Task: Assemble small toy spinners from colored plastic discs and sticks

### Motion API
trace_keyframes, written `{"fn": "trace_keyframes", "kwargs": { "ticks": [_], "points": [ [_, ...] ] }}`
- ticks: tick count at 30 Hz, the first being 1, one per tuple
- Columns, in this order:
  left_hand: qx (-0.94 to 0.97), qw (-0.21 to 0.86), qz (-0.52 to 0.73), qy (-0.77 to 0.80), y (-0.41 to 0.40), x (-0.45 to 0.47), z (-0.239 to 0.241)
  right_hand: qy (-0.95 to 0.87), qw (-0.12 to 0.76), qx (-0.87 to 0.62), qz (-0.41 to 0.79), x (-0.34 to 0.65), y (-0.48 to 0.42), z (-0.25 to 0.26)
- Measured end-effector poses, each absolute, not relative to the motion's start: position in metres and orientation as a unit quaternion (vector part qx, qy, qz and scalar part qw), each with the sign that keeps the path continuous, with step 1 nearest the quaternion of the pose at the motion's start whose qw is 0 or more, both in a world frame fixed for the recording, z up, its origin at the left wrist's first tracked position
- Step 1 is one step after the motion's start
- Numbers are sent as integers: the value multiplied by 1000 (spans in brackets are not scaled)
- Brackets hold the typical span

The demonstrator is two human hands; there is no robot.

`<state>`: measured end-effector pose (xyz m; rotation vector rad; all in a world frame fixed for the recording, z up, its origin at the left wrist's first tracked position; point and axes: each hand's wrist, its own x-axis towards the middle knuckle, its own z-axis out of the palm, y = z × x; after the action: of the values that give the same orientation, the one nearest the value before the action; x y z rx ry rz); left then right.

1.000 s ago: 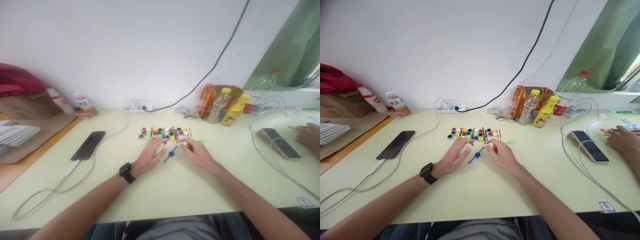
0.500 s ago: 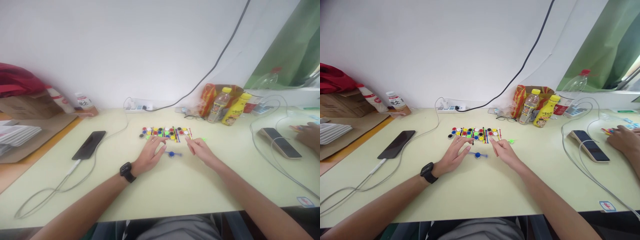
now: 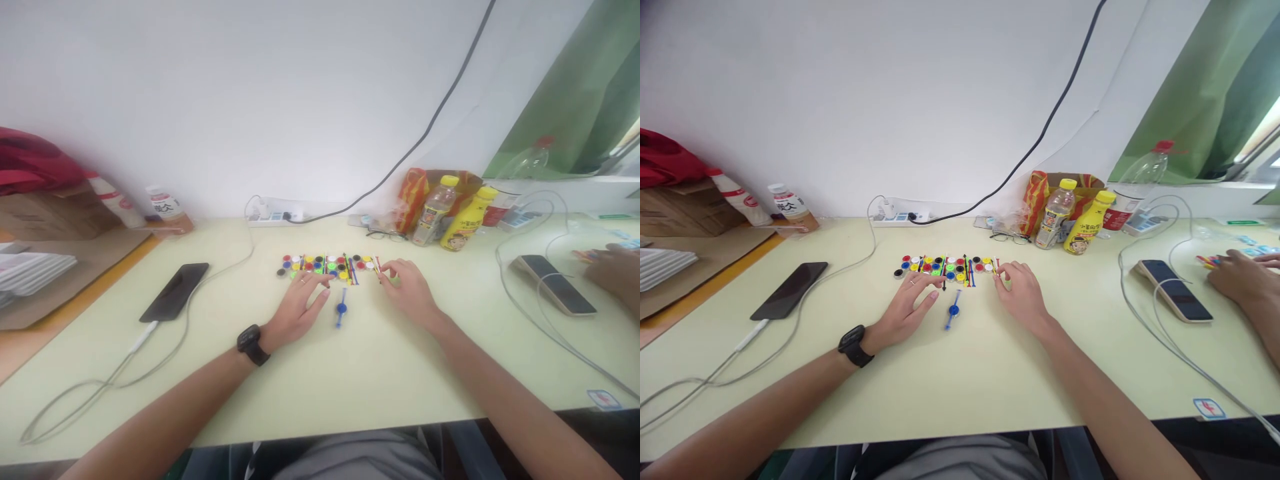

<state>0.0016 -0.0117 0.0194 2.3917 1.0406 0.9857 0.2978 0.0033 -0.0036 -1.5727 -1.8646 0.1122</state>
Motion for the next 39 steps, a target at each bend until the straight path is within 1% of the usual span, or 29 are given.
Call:
{"fn": "trace_keyframes", "kwargs": {
  "ticks": [5,11,16,25,32,39],
  "points": [
    [845,181,347,364,-12,1,19,-716,278,-640,-15,306,10,-16],
    [846,186,345,362,-10,1,17,-715,244,-653,-53,301,14,-25],
    [845,182,346,364,-10,1,17,-713,223,-662,-57,300,19,-27],
    [847,188,344,360,-9,0,17,-696,224,-681,-35,301,21,-24],
    [847,186,342,362,-9,0,17,-656,269,-705,-31,307,25,-20],
    [845,186,346,362,-9,0,17,-672,258,-693,-50,306,23,-22]
  ]
}}
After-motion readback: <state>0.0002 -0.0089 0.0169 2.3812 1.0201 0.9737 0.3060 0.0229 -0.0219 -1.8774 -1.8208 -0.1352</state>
